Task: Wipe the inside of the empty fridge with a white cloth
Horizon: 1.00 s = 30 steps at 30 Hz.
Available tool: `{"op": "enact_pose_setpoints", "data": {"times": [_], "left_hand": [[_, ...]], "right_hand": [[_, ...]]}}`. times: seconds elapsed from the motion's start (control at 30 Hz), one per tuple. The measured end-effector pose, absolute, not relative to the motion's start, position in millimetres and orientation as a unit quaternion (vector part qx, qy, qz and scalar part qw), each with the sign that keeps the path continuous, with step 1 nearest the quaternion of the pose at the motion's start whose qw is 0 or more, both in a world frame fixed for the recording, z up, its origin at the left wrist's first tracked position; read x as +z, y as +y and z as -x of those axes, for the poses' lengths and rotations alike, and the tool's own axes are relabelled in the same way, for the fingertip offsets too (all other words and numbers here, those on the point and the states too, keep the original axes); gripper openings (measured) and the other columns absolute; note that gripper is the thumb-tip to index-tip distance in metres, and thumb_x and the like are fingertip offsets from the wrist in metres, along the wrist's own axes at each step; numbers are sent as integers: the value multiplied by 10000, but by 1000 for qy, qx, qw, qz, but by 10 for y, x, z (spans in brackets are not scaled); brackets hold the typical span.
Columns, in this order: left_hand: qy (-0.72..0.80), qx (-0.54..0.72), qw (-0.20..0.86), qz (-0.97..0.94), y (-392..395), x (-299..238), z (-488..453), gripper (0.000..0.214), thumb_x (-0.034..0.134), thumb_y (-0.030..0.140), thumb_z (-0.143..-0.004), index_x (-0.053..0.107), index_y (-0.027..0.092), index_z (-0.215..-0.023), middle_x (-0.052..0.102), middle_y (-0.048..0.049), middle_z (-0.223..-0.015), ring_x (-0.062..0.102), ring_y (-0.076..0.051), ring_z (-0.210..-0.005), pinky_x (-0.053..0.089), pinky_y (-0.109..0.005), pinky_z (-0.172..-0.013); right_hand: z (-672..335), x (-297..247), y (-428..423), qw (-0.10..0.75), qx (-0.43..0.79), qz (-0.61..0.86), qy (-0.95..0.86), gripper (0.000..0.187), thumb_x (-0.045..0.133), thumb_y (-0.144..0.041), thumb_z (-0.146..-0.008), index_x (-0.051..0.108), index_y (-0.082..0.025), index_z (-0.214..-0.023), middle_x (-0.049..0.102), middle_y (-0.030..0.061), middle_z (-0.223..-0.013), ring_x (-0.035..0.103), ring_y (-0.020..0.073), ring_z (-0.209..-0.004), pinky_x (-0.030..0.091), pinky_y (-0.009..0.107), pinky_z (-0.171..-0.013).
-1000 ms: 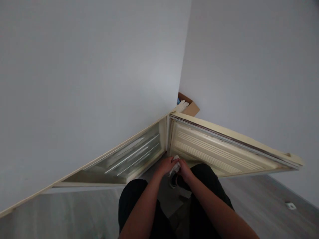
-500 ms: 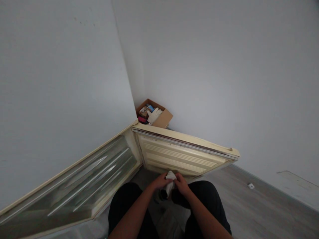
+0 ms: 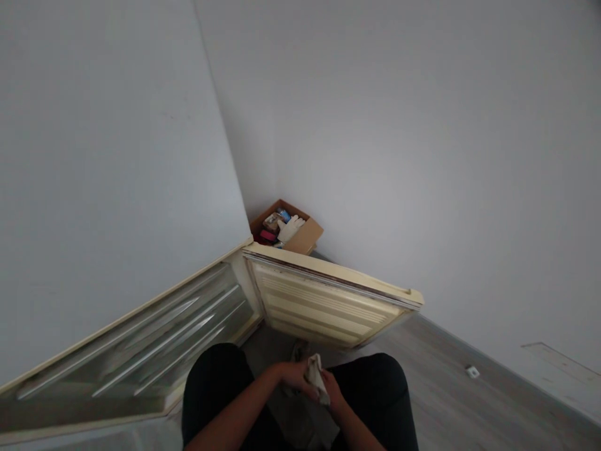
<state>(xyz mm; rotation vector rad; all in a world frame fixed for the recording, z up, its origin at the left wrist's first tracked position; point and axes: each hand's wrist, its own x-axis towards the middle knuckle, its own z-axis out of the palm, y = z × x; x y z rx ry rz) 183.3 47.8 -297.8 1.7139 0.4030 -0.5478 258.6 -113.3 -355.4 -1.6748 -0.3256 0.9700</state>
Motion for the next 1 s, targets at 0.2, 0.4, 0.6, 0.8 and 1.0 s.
{"op": "enact_pose_setpoints", "data": {"times": [0.2, 0.4, 0.6, 0.8, 1.0], "left_hand": [[206, -118, 589, -772, 331, -2774, -2009, 193, 591, 242, -798, 660, 213, -976, 719, -26, -1059, 637, -238, -1065, 469, -355, -1003], [306, 31, 581, -753, 403, -2681, -1956, 257, 582, 398, -826, 700, 189, -919, 742, -72, -1019, 637, -291, -1079, 477, -390, -1012], [407, 164, 572, -693, 302, -2652, -1268, 760, 373, 753, -849, 670, 97, -1093, 735, -163, -1111, 665, -342, -1067, 528, -437, -951], [352, 153, 565, -731, 169, -2184, -897, 593, 491, 597, -893, 642, 145, -1245, 682, -148, -1283, 606, -310, -1235, 431, -415, -1094], [204, 58, 526, -824, -282, -1619, -936, 440, 402, 295, -958, 597, 223, -1345, 639, -89, -1363, 570, -256, -1271, 395, -391, -1124]], "right_hand": [[-2812, -3506, -1273, 580, 351, 725, -122, 507, 527, -688, -652, 636, -193, -625, 601, 56, -646, 522, 206, -627, 424, 331, -606], [-2946, -3541, -1122, 574, 243, 779, -69, 441, 502, -632, -648, 512, -205, -537, 496, 35, -575, 455, 186, -623, 377, 321, -623], [-2526, -3301, -886, 578, 186, 779, -155, 337, 631, -516, -670, 529, -196, -645, 517, 11, -683, 467, 161, -685, 382, 287, -674], [-1842, -2816, -892, 657, 429, 578, -221, 467, 707, -603, -740, 693, -190, -958, 665, 65, -984, 605, 207, -978, 461, 307, -890], [-1450, -2757, -916, 709, 540, 451, 40, 662, 596, -813, -639, 719, -205, -873, 682, 90, -902, 661, 283, -989, 534, 417, -882]]}}
